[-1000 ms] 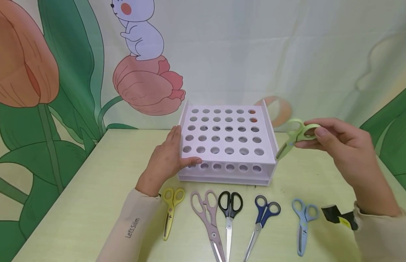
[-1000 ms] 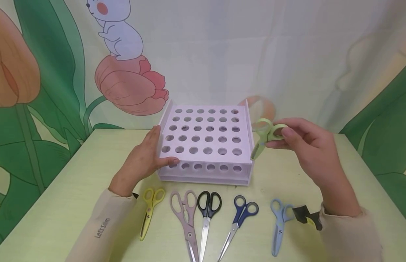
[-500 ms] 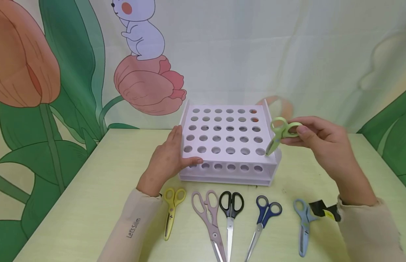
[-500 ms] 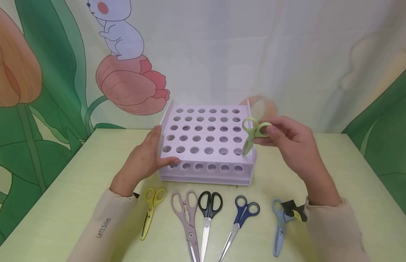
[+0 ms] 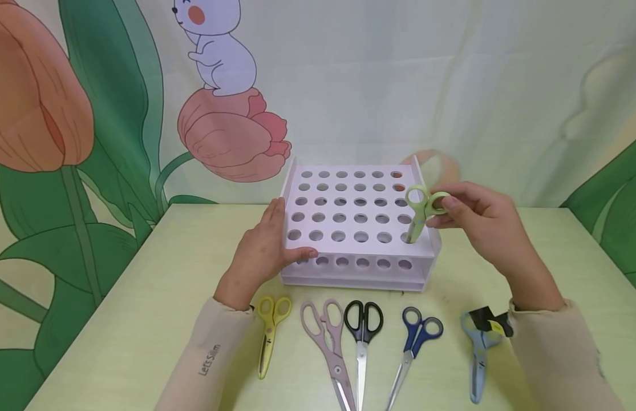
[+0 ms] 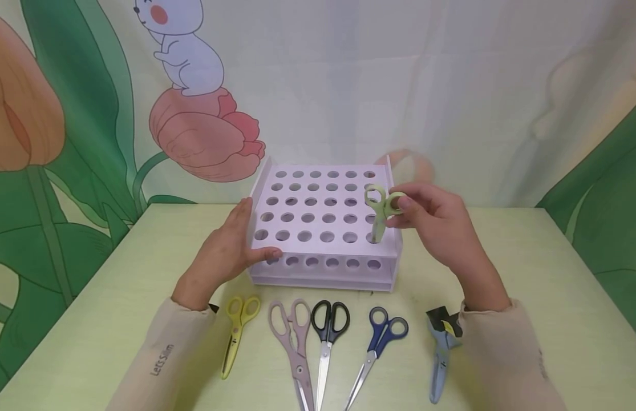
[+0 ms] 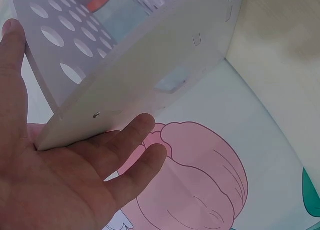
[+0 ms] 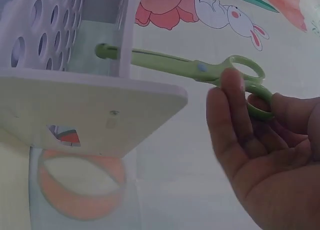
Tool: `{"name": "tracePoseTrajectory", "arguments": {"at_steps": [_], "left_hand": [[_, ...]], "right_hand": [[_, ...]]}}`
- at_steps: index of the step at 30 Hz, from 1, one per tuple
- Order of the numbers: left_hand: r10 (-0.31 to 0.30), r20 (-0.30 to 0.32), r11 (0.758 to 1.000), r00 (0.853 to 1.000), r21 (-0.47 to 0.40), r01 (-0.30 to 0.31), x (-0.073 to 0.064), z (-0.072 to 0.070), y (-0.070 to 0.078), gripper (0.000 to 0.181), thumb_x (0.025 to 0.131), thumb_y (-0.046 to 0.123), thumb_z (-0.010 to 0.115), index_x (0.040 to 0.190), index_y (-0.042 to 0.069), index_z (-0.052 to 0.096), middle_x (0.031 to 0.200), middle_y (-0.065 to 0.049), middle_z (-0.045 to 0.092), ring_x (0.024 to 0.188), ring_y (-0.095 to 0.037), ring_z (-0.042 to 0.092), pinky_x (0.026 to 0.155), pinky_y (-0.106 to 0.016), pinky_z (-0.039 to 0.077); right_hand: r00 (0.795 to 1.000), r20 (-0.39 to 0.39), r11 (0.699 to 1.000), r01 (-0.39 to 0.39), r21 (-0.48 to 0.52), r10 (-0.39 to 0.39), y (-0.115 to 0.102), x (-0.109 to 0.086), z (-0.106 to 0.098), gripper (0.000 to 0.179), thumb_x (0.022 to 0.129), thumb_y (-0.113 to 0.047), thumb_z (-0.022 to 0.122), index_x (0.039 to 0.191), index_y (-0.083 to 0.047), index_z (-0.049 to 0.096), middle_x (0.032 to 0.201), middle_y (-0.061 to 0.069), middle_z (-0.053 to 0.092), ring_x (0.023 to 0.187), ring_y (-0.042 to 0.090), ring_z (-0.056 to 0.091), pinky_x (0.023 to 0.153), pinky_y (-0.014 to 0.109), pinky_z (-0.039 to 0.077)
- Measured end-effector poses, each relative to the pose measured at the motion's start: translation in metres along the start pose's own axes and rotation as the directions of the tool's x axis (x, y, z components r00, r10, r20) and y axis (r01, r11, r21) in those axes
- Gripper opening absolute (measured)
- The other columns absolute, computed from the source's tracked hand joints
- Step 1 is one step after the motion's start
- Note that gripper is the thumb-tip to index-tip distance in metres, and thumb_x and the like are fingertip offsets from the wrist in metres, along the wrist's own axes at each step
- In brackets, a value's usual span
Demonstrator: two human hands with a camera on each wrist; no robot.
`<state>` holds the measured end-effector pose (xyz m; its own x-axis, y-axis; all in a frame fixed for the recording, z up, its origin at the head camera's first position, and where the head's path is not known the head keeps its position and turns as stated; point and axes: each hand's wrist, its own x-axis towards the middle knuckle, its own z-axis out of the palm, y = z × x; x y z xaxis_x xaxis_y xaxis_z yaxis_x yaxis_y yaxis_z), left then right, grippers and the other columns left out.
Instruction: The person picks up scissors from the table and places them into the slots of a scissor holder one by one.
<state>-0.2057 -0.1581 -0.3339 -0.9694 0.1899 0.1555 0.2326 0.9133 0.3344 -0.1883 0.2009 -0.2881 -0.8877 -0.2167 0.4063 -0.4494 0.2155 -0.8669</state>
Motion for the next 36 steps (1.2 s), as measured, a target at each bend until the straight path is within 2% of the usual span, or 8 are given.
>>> {"name": "tracePoseTrajectory", "arguments": {"at_steps": [4,6,9,13,20,26,36], "left_hand": [[0.001,-0.001,1.000,1.000,0.000,-0.001,0.000,0.000,0.000,0.126,0.077,0.061,0.081,0.160,-0.003,0.009,0.164,-0.021,0.018,0.106,-0.038,0.059,0.093,-0.048,0.050],[0.000,-0.001,1.000,1.000,-0.001,0.000,0.000,0.000,-0.001,0.126,0.077,0.061,0.081,0.160,-0.003,0.010,0.164,-0.021,0.018,0.106,-0.039,0.059,0.093,-0.048,0.051],[-0.003,-0.001,1.000,1.000,0.000,0.003,0.000,0.000,-0.001,0.126,0.076,0.061,0.081,0.160,-0.002,0.010,0.164,-0.021,0.018,0.106,-0.039,0.060,0.093,-0.048,0.051],[-0.008,0.004,1.000,1.000,-0.001,0.008,0.000,0.000,-0.001,0.127,0.076,0.061,0.081,0.160,-0.002,0.010,0.164,-0.020,0.018,0.106,-0.039,0.059,0.092,-0.049,0.051],[-0.007,0.007,1.000,1.000,0.001,0.007,0.001,-0.001,0.000,0.126,0.077,0.061,0.081,0.160,-0.002,0.010,0.164,-0.020,0.018,0.109,-0.039,0.059,0.094,-0.050,0.050],[-0.001,0.003,1.000,1.000,0.004,0.001,0.000,0.000,0.000,0.127,0.076,0.061,0.081,0.160,-0.003,0.010,0.164,-0.021,0.019,0.112,-0.040,0.058,0.095,-0.050,0.050],[-0.007,0.006,1.000,1.000,0.014,0.007,0.000,-0.001,0.000,0.127,0.076,0.062,0.081,0.160,-0.002,0.010,0.165,-0.021,0.018,0.106,-0.039,0.060,0.092,-0.049,0.051]], "right_hand": [[0.997,-0.023,0.980,-0.078,-0.184,0.075,0.004,0.002,0.003,0.027,0.105,-0.015,0.058,0.126,-0.001,0.067,0.102,-0.001,0.072,0.064,0.018,0.064,0.062,0.021,0.050],[0.995,-0.025,0.969,-0.098,-0.228,0.094,0.005,0.003,0.004,0.027,0.105,-0.017,0.058,0.125,-0.002,0.068,0.101,0.003,0.072,0.056,0.020,0.057,0.053,0.025,0.044],[0.992,-0.020,0.956,-0.128,-0.265,0.127,0.006,0.004,0.006,0.027,0.105,-0.018,0.058,0.125,-0.004,0.069,0.102,0.010,0.072,0.049,0.020,0.049,0.046,0.029,0.039],[0.984,-0.014,0.942,-0.173,-0.289,0.177,0.007,0.005,0.008,0.026,0.104,-0.017,0.059,0.124,-0.004,0.070,0.103,0.012,0.073,0.048,0.016,0.044,0.045,0.027,0.038],[0.978,0.004,0.911,-0.193,-0.366,0.209,0.010,0.004,0.008,0.025,0.103,-0.020,0.061,0.119,-0.003,0.072,0.104,0.015,0.073,0.067,0.021,0.052,0.054,0.029,0.042],[0.972,0.024,0.896,-0.207,-0.394,0.235,0.014,0.005,0.011,0.027,0.103,-0.025,0.061,0.117,-0.005,0.072,0.106,0.015,0.072,0.071,0.022,0.054,0.053,0.029,0.044],[0.967,0.050,0.879,-0.204,-0.431,0.249,0.016,0.005,0.012,0.028,0.102,-0.028,0.062,0.117,-0.007,0.072,0.106,0.014,0.068,0.061,0.022,0.053,0.051,0.031,0.045]]}}
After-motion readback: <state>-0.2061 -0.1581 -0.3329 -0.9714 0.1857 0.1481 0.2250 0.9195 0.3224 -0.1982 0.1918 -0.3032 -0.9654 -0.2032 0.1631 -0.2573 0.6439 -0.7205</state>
